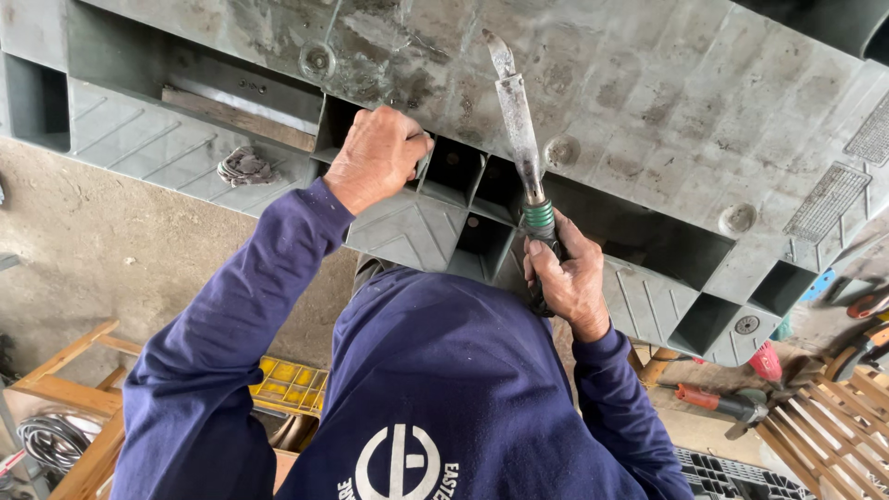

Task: The person uses a soldering-style heating tool to melt and fuse sections of a large grey plastic pallet, applying heat and pressure to repair cracks.

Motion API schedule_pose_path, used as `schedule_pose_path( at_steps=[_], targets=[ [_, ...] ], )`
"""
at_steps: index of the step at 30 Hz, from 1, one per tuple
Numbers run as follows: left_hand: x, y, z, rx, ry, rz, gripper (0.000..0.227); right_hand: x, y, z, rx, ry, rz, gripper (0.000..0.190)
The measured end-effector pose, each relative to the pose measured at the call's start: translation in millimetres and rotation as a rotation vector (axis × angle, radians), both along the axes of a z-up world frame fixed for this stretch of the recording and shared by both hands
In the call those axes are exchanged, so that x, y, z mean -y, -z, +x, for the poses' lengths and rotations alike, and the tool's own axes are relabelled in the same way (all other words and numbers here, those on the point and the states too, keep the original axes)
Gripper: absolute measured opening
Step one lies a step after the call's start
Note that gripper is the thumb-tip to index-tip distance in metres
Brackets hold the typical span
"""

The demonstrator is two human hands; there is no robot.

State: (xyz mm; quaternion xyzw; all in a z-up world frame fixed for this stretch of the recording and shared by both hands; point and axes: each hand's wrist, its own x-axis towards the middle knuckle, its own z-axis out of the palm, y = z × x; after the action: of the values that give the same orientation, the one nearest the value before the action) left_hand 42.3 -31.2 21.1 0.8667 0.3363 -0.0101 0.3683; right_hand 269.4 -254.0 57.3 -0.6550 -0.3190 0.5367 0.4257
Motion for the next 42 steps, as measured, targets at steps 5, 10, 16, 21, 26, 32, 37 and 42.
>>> schedule_pose_path(
  at_steps=[5,10,16,21,26,32,37,42],
  targets=[
    [4,-15,0,-0.002,-0.142,-0.104,0.024,-2,-2,0,0.009,0.0,-0.026,0.048],
    [3,-26,3,0.036,-0.206,-0.127,0.031,-5,-2,1,0.017,-0.013,-0.034,0.048],
    [7,-22,13,0.043,-0.245,-0.071,0.034,-7,-2,1,0.015,-0.008,-0.066,0.049],
    [8,-20,19,0.013,-0.233,-0.077,0.035,-7,-2,1,-0.007,-0.001,-0.045,0.05],
    [7,-20,24,-0.024,-0.279,-0.107,0.036,-7,-2,3,-0.01,-0.008,-0.046,0.05],
    [16,-39,19,0.058,-0.426,-0.286,0.026,-8,-3,4,0.015,-0.008,-0.037,0.049],
    [20,-32,11,0.072,-0.691,-0.616,0.018,-6,-1,6,-0.018,0.002,-0.025,0.049],
    [25,-22,11,0.099,-0.724,-0.623,0.016,-6,-2,6,-0.013,-0.011,-0.023,0.05]
  ],
)
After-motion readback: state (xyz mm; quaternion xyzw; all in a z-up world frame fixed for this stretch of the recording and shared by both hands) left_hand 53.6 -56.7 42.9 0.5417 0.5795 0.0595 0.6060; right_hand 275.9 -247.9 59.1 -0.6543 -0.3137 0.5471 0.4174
